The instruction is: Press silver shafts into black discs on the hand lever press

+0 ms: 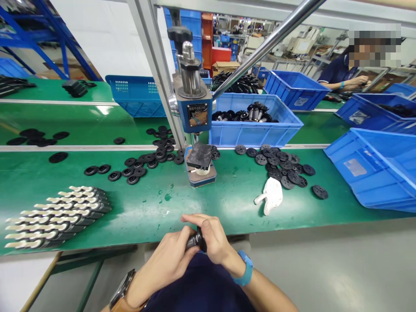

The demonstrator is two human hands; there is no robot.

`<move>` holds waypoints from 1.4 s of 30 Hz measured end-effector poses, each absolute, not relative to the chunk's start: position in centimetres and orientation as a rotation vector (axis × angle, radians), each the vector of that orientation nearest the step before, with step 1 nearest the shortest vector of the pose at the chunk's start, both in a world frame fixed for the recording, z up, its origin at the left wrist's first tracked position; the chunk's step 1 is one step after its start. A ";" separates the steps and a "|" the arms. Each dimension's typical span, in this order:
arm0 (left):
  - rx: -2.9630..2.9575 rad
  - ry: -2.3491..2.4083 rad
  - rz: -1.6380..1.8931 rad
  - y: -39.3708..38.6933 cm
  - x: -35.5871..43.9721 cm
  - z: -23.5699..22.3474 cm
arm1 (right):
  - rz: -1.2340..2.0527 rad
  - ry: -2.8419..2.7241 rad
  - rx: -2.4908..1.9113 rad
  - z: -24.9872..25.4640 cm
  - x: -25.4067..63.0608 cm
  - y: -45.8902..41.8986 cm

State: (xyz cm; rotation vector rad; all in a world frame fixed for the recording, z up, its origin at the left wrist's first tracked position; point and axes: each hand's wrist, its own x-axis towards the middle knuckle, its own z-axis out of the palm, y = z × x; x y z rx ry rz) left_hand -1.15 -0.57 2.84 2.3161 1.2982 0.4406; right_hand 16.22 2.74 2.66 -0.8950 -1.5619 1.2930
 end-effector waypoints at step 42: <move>1.009 1.155 1.250 1.5 -1.7 -0.9 | 1.164 -1.598 -0.919 0.9 16.4 3.0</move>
